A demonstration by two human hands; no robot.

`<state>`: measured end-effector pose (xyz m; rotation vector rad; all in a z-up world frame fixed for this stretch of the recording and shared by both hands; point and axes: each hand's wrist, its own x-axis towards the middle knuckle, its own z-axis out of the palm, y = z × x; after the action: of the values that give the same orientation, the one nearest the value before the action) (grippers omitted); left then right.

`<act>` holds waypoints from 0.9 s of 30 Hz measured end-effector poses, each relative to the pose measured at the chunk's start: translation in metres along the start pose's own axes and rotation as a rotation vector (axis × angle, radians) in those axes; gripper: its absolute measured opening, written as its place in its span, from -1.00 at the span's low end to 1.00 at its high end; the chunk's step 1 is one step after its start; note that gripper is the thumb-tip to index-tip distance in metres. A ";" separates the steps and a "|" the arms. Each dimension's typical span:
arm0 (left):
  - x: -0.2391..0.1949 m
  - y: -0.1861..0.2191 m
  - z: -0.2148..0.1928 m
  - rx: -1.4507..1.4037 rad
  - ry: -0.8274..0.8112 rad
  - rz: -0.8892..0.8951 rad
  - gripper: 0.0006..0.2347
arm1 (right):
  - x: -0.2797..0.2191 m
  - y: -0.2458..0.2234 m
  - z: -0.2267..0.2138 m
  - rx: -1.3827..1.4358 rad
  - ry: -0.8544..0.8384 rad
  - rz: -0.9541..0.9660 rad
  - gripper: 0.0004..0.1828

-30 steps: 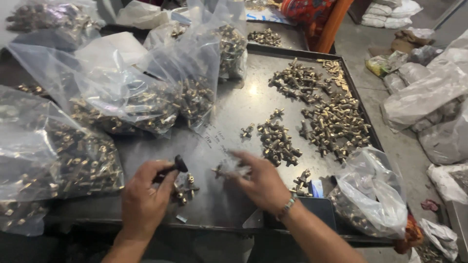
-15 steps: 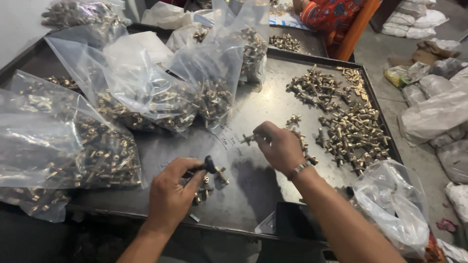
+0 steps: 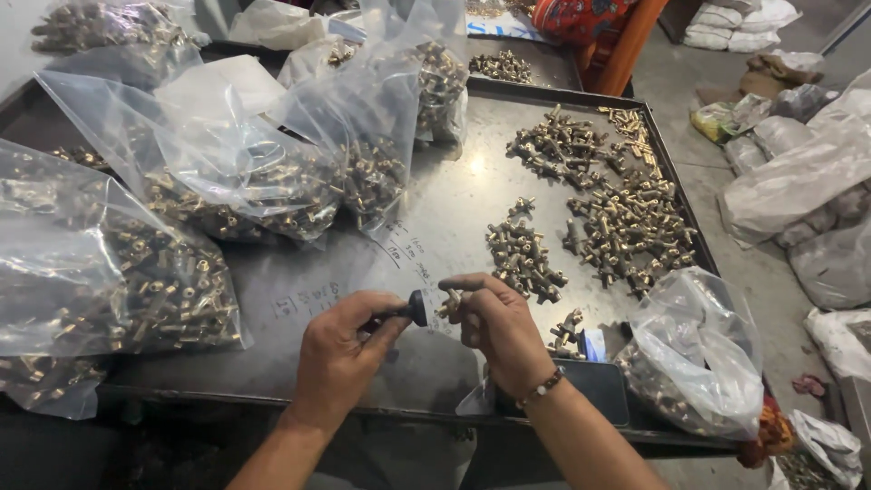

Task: Sorting and bagging small brass-colored metal fittings at an industrial workbench.

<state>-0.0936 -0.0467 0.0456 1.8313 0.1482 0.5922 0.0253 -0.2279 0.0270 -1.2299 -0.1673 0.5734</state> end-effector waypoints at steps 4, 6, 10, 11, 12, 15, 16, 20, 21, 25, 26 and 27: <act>0.000 0.008 -0.002 0.046 0.007 0.061 -0.87 | -0.011 -0.007 0.005 0.122 -0.049 0.095 -0.70; 0.001 0.010 0.000 0.080 0.017 0.148 -0.86 | -0.013 -0.006 0.004 -0.115 -0.050 0.049 -0.71; 0.000 0.012 0.001 0.088 0.014 0.169 -0.86 | -0.016 -0.001 -0.002 -0.160 -0.022 -0.007 -0.67; 0.000 0.014 0.002 0.072 0.008 0.129 -0.86 | -0.017 -0.002 -0.003 -0.182 -0.003 -0.016 -0.66; 0.000 0.016 0.002 0.056 0.002 0.089 -0.86 | -0.018 -0.003 -0.003 -0.204 0.016 -0.026 -0.64; 0.000 0.026 0.000 0.069 -0.022 0.210 -0.84 | -0.019 -0.002 -0.003 -0.235 0.042 -0.004 -0.65; 0.001 0.028 -0.001 0.070 -0.023 0.209 -0.84 | -0.019 -0.002 -0.003 -0.234 0.042 -0.004 -0.65; 0.003 0.031 -0.003 0.167 -0.101 0.270 -0.84 | -0.023 -0.005 -0.001 -0.258 0.044 -0.005 -0.65; 0.004 0.030 -0.004 0.205 -0.131 0.287 -0.84 | -0.025 -0.006 0.000 -0.263 0.036 -0.005 -0.67; 0.006 0.006 -0.001 0.098 -0.200 -0.068 -0.85 | -0.031 -0.008 0.003 -0.202 -0.039 -0.023 -0.71; 0.007 -0.003 -0.001 -0.221 -0.214 -0.314 -0.86 | -0.033 -0.007 0.003 -0.233 -0.082 -0.106 -0.72; 0.007 -0.012 -0.001 -0.539 -0.222 -0.560 -0.86 | -0.035 -0.006 0.004 -0.261 -0.122 -0.189 -0.72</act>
<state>-0.0860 -0.0393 0.0371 1.2384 0.3057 0.0197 -0.0041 -0.2435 0.0406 -1.4139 -0.4679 0.4715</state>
